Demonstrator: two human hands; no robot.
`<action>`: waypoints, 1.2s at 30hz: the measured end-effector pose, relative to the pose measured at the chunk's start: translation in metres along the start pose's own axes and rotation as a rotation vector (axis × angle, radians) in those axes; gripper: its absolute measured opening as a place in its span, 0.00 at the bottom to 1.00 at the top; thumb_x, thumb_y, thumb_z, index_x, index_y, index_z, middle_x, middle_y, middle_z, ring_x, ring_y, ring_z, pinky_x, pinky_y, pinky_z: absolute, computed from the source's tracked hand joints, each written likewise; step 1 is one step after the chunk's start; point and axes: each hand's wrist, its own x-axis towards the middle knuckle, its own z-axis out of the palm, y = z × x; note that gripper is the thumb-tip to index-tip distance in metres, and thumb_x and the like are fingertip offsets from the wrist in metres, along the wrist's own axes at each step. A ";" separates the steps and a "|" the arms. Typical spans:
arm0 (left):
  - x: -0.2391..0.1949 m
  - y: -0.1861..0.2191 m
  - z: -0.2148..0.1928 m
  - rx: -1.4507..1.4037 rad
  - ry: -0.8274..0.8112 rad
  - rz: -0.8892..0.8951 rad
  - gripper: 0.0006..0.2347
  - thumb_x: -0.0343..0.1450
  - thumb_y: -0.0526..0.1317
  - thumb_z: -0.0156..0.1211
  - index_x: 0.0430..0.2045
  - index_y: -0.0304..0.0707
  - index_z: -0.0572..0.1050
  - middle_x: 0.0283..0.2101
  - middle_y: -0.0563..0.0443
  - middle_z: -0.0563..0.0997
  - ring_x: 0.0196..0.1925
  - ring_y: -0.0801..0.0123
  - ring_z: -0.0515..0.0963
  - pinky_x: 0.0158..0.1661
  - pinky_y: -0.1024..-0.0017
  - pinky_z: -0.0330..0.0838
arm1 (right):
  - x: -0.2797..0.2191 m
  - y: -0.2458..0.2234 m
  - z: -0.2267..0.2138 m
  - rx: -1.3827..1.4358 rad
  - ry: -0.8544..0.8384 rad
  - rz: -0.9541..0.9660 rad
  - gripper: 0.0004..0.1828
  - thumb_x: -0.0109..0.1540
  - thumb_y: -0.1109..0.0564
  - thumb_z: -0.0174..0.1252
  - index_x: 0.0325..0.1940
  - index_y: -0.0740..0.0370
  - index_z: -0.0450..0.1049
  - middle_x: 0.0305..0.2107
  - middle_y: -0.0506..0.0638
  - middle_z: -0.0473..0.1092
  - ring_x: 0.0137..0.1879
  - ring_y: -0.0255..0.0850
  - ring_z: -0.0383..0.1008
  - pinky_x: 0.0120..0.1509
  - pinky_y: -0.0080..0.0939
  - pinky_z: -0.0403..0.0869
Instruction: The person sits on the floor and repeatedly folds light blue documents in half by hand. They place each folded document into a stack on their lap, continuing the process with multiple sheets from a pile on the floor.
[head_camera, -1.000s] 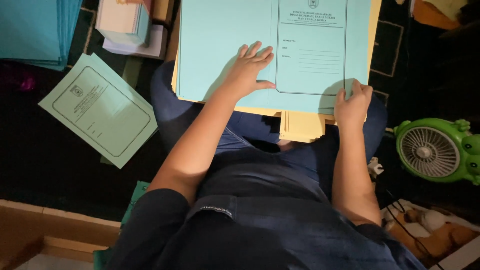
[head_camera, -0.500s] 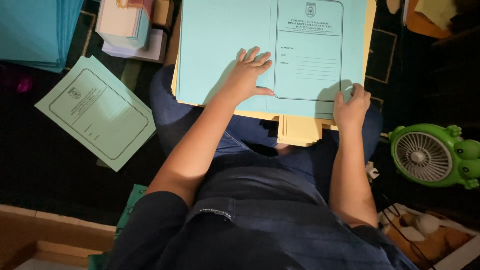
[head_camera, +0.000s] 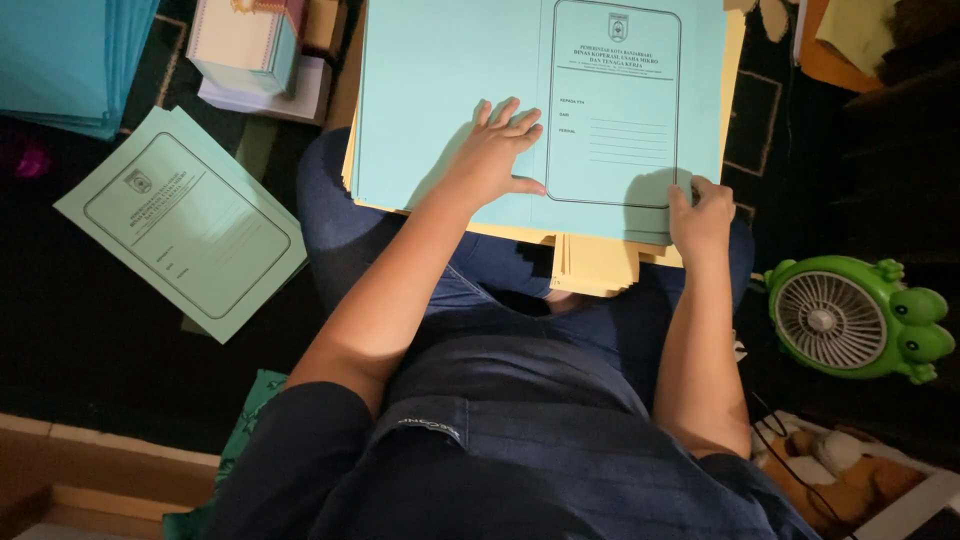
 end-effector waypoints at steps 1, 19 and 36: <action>0.000 0.001 -0.001 0.000 0.001 0.000 0.40 0.65 0.64 0.69 0.65 0.34 0.68 0.73 0.45 0.62 0.77 0.47 0.49 0.70 0.39 0.36 | -0.004 -0.008 -0.004 0.000 0.000 -0.001 0.32 0.72 0.48 0.52 0.71 0.79 0.63 0.54 0.69 0.61 0.59 0.59 0.62 0.51 0.64 0.67; -0.004 0.014 -0.013 -0.031 -0.068 -0.111 0.31 0.73 0.57 0.63 0.68 0.41 0.66 0.76 0.54 0.60 0.79 0.56 0.51 0.74 0.41 0.36 | -0.010 -0.126 0.028 1.644 -0.320 0.243 0.39 0.67 0.33 0.42 0.72 0.63 0.61 0.66 0.60 0.62 0.71 0.55 0.61 0.73 0.57 0.63; -0.040 0.169 -0.188 -0.380 0.377 0.309 0.16 0.85 0.39 0.43 0.70 0.45 0.61 0.77 0.43 0.63 0.85 0.42 0.56 0.83 0.34 0.49 | -0.009 -0.153 0.102 -0.207 -0.505 -0.558 0.42 0.70 0.44 0.43 0.82 0.58 0.33 0.79 0.55 0.29 0.83 0.54 0.19 0.82 0.59 0.25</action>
